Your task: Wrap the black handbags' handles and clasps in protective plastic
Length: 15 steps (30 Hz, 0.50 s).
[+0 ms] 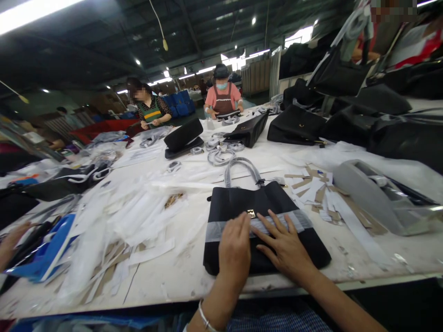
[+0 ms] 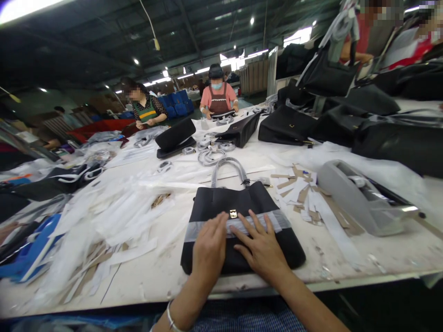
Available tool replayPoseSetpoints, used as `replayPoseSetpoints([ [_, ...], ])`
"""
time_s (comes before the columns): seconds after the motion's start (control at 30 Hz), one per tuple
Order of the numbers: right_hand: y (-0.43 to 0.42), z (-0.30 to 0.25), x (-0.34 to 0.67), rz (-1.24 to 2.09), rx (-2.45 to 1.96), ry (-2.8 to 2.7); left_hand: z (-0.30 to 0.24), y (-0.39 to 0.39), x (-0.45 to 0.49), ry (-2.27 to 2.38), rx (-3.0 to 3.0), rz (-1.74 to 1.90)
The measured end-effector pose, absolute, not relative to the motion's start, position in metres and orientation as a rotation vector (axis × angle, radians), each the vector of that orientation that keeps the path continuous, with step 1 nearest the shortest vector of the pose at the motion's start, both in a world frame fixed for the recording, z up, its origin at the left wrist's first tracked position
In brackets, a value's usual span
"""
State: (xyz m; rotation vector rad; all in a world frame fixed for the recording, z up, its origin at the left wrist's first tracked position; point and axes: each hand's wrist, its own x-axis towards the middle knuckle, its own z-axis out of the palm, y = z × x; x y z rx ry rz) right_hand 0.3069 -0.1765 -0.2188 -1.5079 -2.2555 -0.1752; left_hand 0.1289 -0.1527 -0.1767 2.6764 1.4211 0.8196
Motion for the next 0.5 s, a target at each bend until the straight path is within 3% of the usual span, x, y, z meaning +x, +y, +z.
replayPoseSetpoints([
  [0.1, -0.176, -0.221, 0.308, -0.178, -1.485, -2.273, -0.191, -0.175, 0.151, 1.179, 2.687, 0.706],
  [0.3, -0.172, -0.226, 0.312, -0.121, -1.472, -2.253, -0.21, -0.187, 0.16, 1.398, 2.589, 0.682],
  [0.5, -0.187, -0.198, 0.33, 0.151, -1.386, -2.218, -0.228, -0.184, 0.152, 1.447, 2.784, 0.738],
])
